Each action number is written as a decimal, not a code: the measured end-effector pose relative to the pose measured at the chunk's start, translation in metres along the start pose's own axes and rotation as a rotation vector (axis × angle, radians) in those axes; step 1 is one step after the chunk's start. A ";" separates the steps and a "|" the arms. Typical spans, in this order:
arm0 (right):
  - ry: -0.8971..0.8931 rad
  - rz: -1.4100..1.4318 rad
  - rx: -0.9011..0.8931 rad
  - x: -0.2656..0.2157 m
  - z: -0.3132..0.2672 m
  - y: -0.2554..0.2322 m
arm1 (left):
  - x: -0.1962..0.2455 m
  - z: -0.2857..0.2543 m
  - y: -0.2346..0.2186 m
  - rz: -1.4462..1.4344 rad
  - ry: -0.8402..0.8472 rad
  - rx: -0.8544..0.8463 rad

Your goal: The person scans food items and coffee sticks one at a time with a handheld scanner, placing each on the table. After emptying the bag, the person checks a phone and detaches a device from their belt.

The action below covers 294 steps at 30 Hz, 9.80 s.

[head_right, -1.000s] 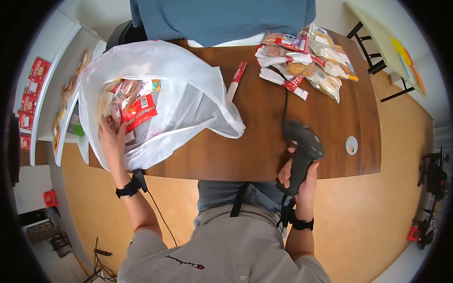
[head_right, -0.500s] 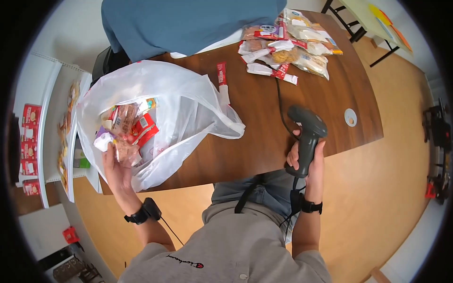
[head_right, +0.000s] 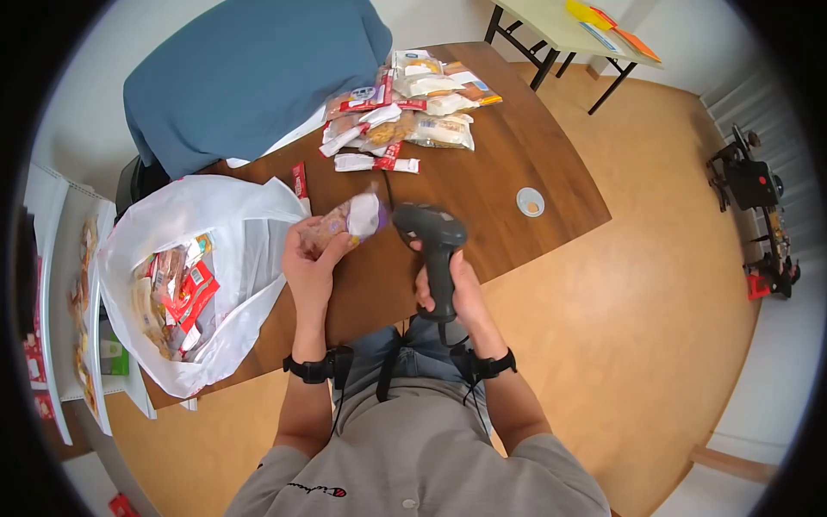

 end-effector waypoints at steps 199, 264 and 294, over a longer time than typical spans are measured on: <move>0.101 0.157 0.045 0.002 -0.006 -0.003 | 0.078 0.044 0.017 0.267 0.317 0.186; 0.106 -0.054 -0.222 -0.016 -0.002 0.044 | 0.013 -0.032 -0.016 0.223 0.112 0.137; 0.179 0.427 0.061 0.010 0.010 -0.002 | 0.102 0.142 0.064 0.398 0.274 0.274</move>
Point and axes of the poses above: each hand's wrist, its own z-axis towards the middle knuckle, its own y-axis out of the palm, x = y × z, the point moved 4 cm from there along z, towards the middle knuckle, and after that the axes turned 10 degrees about -y, right-handed, at the moved point
